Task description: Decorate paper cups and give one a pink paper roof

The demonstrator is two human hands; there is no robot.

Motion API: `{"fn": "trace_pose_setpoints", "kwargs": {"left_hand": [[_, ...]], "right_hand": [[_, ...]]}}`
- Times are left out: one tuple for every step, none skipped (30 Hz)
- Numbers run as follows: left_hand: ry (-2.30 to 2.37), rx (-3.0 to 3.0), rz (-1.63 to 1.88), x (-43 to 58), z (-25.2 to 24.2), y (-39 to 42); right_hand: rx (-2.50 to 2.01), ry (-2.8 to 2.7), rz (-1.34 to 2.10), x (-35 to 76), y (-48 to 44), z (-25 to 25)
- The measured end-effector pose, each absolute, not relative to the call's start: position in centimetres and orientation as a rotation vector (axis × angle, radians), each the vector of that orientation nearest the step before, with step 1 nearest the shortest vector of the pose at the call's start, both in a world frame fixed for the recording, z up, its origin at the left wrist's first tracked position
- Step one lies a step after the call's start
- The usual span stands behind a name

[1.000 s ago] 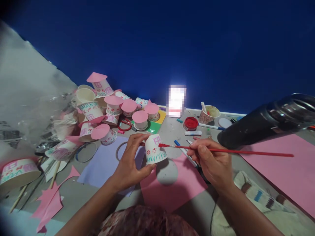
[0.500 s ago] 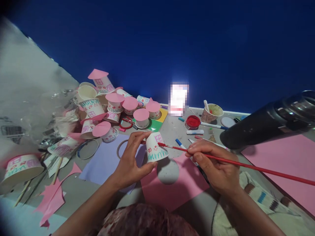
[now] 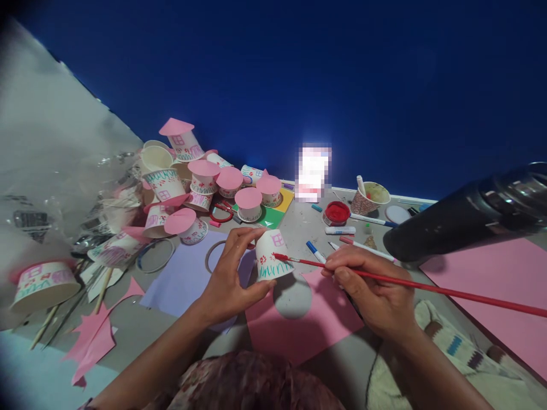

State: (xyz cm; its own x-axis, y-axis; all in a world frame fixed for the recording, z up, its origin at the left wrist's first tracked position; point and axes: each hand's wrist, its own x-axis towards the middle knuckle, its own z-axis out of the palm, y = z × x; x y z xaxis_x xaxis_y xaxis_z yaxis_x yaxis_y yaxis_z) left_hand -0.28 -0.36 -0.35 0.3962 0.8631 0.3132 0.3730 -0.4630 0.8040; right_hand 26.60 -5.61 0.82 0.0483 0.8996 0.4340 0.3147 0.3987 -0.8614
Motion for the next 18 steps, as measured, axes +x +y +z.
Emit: {"fn": "trace_pose_setpoints", "kwargs": {"left_hand": [[1.051,2.014,0.983,-0.30,-0.34,-0.37],[1.049,2.014,0.981,-0.30,-0.32,-0.39],[1.045,2.013,0.980,-0.29,-0.30,-0.40],[1.042,2.012,0.981,-0.27,-0.28,-0.42],[1.038,2.011,0.982,-0.25,-0.27,-0.43],[1.036,2.011,0.982,-0.22,-0.25,-0.43],[1.035,2.013,0.981,-0.20,-0.24,-0.44],[1.037,2.014,0.980,-0.17,-0.23,-0.44],[1.040,2.016,0.978,-0.15,-0.22,-0.43],[1.044,2.018,0.975,-0.12,-0.21,-0.43],[1.049,2.020,0.971,-0.11,-0.20,-0.42],[1.052,2.022,0.965,-0.09,-0.18,-0.42],[1.055,2.024,0.958,-0.08,-0.17,-0.42],[1.055,2.027,0.951,-0.08,-0.17,-0.43],[1.055,2.028,0.946,-0.08,-0.17,-0.44],[1.055,2.027,0.944,-0.08,-0.18,-0.46],[1.052,2.025,0.945,-0.10,-0.20,-0.47],[1.048,2.021,0.950,-0.12,-0.23,-0.49]], "right_hand": [[-1.142,-1.482,0.642,26.60,-5.65,0.89],[-1.150,-1.455,0.645,26.60,-5.69,0.95],[-1.153,-1.436,0.646,26.60,-5.71,1.02],[-1.150,-1.429,0.647,26.61,-5.72,1.07],[-1.144,-1.437,0.648,26.61,-5.71,1.11],[-1.135,-1.456,0.646,26.62,-5.69,1.14],[-1.127,-1.481,0.645,26.63,-5.67,1.14],[-1.122,-1.505,0.645,26.64,-5.65,1.13],[-1.120,-1.523,0.650,26.65,-5.63,1.10],[-1.118,-1.528,0.652,26.66,-5.63,1.05],[-1.119,-1.517,0.654,26.68,-5.63,1.00],[-1.121,-1.494,0.654,26.69,-5.64,0.96],[-1.126,-1.468,0.651,26.71,-5.66,0.94],[-1.131,-1.447,0.646,26.73,-5.68,0.95],[-1.135,-1.434,0.641,26.75,-5.69,0.99],[-1.138,-1.431,0.638,26.77,-5.69,1.04],[-1.139,-1.441,0.640,26.79,-5.69,1.12],[-1.137,-1.462,0.644,26.80,-5.67,1.19]]}}
